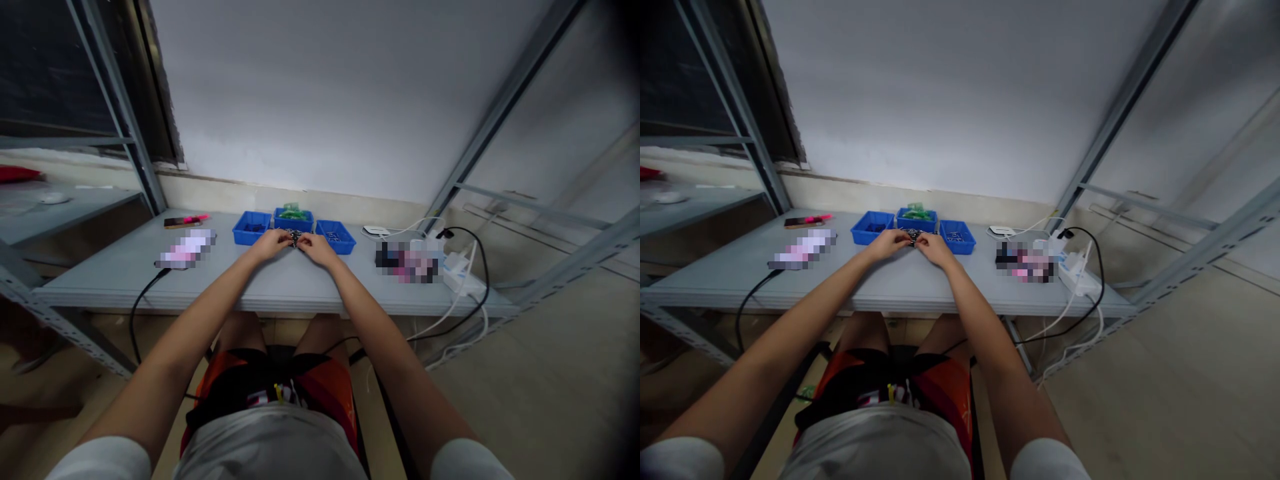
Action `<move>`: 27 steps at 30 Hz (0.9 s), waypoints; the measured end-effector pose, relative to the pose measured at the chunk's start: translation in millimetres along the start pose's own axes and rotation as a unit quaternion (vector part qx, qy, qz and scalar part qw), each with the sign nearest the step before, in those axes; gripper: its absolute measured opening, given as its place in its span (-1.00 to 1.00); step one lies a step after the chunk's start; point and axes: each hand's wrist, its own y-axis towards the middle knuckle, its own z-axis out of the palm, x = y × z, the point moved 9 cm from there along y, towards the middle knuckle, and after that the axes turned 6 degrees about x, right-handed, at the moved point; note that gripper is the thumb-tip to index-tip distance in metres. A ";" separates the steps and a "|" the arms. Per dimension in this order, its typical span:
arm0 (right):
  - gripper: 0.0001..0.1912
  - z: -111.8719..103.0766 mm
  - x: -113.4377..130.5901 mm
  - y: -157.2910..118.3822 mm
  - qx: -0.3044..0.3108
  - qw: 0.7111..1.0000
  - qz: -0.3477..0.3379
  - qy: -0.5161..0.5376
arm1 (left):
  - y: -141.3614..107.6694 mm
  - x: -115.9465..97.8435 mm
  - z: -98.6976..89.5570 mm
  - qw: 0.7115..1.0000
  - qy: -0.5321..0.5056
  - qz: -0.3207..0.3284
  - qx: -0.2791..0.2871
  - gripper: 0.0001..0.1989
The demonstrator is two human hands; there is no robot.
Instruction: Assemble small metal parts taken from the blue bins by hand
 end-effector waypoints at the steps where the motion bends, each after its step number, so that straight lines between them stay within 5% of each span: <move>1: -0.84 -1.0 0.2 0.4 -0.007 1.000 -0.005 0.002 | 0.1 1.5 1.6 1.000 0.004 -0.002 0.005 -0.75; 10: -0.82 -0.6 2.5 3.2 -0.022 0.999 -0.037 0.005 | -1.9 4.4 14.6 0.998 -0.003 -0.012 0.066 -0.69; 18: -0.84 2.6 -6.7 2.8 0.005 1.000 -0.014 0.006 | -1.6 -3.9 -1.0 1.000 0.001 0.005 -0.001 -0.71; 27: -0.81 9.0 -0.6 0.0 0.040 0.999 -0.014 0.000 | -2.6 -14.6 -4.7 1.000 0.002 0.025 -0.012 -0.74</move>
